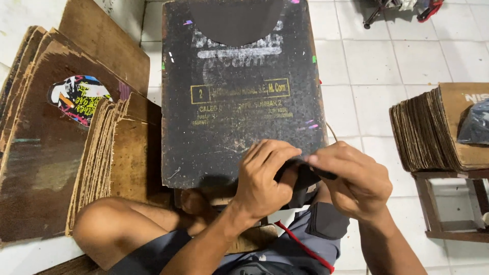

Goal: Placing and smoothing black fabric cutouts onto a screen printing board in preparation for printing.

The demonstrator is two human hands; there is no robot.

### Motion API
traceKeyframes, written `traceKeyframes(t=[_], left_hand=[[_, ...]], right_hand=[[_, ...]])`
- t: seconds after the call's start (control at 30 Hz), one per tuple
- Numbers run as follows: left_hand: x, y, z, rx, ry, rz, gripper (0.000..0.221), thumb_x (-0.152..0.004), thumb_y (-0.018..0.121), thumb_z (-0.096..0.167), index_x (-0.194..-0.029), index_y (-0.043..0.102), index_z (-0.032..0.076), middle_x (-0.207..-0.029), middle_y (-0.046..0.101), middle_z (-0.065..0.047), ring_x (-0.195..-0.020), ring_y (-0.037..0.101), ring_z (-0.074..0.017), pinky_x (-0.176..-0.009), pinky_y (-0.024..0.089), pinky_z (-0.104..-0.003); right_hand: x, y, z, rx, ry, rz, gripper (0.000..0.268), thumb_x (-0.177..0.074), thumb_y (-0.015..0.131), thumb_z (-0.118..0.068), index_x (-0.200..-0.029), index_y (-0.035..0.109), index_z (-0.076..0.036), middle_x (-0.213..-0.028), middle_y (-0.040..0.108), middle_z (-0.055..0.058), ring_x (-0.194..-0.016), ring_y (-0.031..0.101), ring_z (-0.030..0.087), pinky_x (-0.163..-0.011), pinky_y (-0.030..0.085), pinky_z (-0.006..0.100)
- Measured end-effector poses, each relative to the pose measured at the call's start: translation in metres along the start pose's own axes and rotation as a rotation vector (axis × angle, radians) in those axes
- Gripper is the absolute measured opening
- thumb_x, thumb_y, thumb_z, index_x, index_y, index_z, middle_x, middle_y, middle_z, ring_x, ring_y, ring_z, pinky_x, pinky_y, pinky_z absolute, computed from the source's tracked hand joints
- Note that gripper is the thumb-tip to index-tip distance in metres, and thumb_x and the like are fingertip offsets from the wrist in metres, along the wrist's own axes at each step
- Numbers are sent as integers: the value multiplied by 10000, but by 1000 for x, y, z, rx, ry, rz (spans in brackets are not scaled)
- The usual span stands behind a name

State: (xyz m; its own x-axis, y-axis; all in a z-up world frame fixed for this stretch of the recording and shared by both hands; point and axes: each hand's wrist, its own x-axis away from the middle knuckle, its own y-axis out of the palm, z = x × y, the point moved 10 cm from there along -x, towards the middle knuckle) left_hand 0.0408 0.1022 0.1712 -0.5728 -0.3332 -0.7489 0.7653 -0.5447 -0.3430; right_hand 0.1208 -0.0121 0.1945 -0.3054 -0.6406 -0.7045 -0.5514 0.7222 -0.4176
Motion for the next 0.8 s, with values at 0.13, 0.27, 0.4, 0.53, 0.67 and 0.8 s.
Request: traceKeyframes(t=[0.13,0.27,0.4,0.53,0.67,0.8], left_hand=[[25,18,-25,1,-52,-81,124,-874,727,-3,-971,650,4,-909,691,-128,-827,705,-269,-758,610,-408],[82,2,-83,-15,-192,-170,378,-713,527,-217,-997,700,-38,-951,725,-158,-871,722,-294,-817,649,-380],[105,-53,-112,-41,-450,-258,285,-844,527,-89,-1016,733,6,-1001,753,-111,-867,731,-208,-825,627,-288],[93,-99,-143,-85,-700,-221,377,-688,700,-110,-914,815,170,-824,802,-65,-886,772,-326,-769,575,-407],[87,-90,-202,-81,-803,-238,400,-716,651,-168,-968,810,100,-820,774,-159,-818,739,-324,-787,559,-444],[116,-64,-267,-102,-965,-302,179,-836,744,18,-996,812,61,-700,725,-166,-635,642,-222,-619,521,-359]], right_hand=[[2,-9,-4,-40,-25,57,123,-890,662,51,-1007,652,85,-870,727,232,-739,769,285,-667,594,328],[42,-25,27,-14,59,139,163,-840,742,31,-987,672,53,-889,726,228,-742,751,268,-675,603,304],[102,-25,72,-42,269,255,164,-918,712,56,-1070,697,-2,-969,732,152,-838,720,217,-786,587,274],[115,-20,110,-83,465,351,109,-904,713,135,-1012,715,121,-822,695,226,-731,633,220,-685,525,373],[125,20,193,-93,663,374,172,-964,737,30,-1133,709,43,-991,731,147,-919,614,158,-854,525,342],[110,51,232,136,712,212,109,-973,772,-41,-1059,760,26,-936,749,235,-891,729,316,-757,552,441]])
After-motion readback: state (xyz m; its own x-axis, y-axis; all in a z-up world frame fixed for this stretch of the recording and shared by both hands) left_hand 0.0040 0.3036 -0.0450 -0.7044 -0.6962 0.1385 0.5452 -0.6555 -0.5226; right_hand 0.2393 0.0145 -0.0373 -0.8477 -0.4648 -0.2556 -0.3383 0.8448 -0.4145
